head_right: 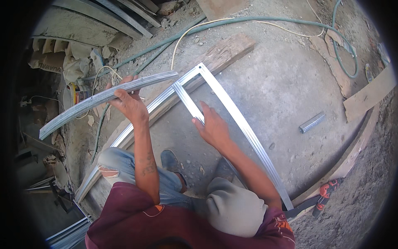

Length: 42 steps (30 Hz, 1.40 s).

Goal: The person assembles a rectangular metal frame on the floor using a cordless drill to fasten the corners. They then measure and mark the frame with a tape measure and pen.

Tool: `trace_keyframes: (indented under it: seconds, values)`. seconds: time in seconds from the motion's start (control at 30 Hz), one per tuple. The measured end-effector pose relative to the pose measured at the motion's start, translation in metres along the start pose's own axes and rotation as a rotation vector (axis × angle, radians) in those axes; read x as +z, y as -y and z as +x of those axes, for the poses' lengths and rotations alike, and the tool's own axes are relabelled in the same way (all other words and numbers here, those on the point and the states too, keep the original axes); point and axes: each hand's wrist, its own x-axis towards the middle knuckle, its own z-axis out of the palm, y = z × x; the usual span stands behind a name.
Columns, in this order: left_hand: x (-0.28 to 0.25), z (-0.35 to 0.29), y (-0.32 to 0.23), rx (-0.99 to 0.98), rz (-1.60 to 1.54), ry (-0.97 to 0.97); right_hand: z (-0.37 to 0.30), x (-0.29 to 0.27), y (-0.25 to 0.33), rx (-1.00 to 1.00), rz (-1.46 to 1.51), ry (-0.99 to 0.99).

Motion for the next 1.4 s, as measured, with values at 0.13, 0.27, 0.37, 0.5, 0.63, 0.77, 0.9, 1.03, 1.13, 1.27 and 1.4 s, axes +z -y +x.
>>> trace_keyframes:
  seconds: [0.13, 0.27, 0.37, 0.5, 0.63, 0.77, 0.9, 1.03, 1.13, 1.27, 1.4]
  values:
    - [-0.01, -0.007, 0.006, 0.017, 0.02, -0.07, -0.002, 0.003, 0.001, 0.014, 0.029, -0.005]
    - [-0.018, -0.002, 0.028, -0.017, -0.019, -0.226, -0.003, 0.005, 0.0, 0.015, 0.014, -0.011]
    - [-0.026, 0.0, 0.046, -0.052, -0.005, -0.283, -0.003, 0.009, -0.001, 0.002, 0.007, -0.006]
    - [-0.023, -0.006, 0.064, -0.116, -0.007, -0.298, -0.003, 0.008, -0.002, 0.037, -0.01, 0.012]
    - [-0.018, -0.015, 0.074, -0.158, -0.013, -0.301, -0.002, 0.006, 0.0, 0.063, -0.008, 0.039]
    - [-0.025, -0.016, 0.08, -0.158, -0.005, -0.313, -0.001, 0.003, 0.004, 0.057, -0.006, 0.112]
    - [-0.024, -0.017, 0.082, -0.185, -0.039, -0.31, 0.001, 0.005, -0.007, -0.001, 0.033, 0.128]
    - [-0.023, -0.015, 0.082, -0.235, -0.098, -0.358, 0.001, 0.003, -0.008, -0.006, 0.021, 0.124]
    - [-0.025, -0.012, 0.083, -0.233, -0.168, -0.392, 0.0, 0.006, 0.007, 0.075, -0.086, 0.126]
    - [-0.034, -0.008, 0.088, -0.239, -0.241, -0.354, 0.002, 0.003, 0.011, 0.049, 0.035, 0.213]
    - [-0.036, -0.005, 0.089, -0.255, -0.312, -0.353, 0.007, -0.017, 0.022, 0.061, 0.321, 0.388]
